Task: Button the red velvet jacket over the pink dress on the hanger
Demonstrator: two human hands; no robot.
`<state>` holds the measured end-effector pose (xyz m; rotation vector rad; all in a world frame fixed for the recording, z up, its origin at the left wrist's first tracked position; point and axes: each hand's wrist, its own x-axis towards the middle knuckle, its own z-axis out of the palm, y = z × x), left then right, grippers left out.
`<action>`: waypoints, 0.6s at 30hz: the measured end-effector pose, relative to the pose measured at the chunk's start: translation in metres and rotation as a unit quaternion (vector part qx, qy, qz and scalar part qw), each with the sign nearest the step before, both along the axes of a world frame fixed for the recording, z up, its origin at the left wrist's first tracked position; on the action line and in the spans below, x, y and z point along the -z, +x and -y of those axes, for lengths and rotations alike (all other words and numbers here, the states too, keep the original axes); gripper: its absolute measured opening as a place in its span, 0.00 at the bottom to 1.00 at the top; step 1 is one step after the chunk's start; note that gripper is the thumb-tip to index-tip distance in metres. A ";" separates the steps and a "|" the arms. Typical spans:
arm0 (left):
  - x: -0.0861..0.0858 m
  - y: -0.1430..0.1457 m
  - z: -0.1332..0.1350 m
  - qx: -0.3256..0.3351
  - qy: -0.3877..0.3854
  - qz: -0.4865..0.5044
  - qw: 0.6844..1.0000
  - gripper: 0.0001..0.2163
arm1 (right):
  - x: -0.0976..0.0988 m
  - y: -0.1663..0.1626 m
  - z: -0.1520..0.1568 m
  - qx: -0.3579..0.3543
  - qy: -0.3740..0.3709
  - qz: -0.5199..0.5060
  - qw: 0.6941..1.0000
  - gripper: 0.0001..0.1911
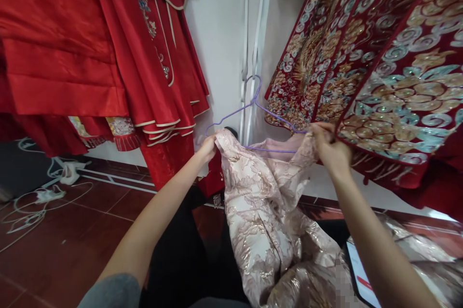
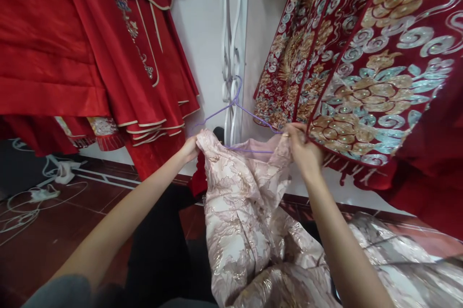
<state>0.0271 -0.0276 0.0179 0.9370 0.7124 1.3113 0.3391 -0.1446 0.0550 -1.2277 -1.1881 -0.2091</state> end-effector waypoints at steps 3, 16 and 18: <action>0.002 0.009 0.009 0.007 -0.034 -0.002 0.999 0.06 | -0.015 -0.017 -0.020 -0.046 -0.027 0.076 0.996 0.15; 0.000 -0.052 0.004 -0.158 0.069 -0.107 0.979 0.06 | -0.005 0.005 -0.047 0.012 -0.127 0.124 0.984 0.19; 0.008 -0.067 0.006 -0.221 0.072 -0.138 0.963 0.07 | -0.007 0.006 -0.048 0.015 -0.126 0.127 0.984 0.18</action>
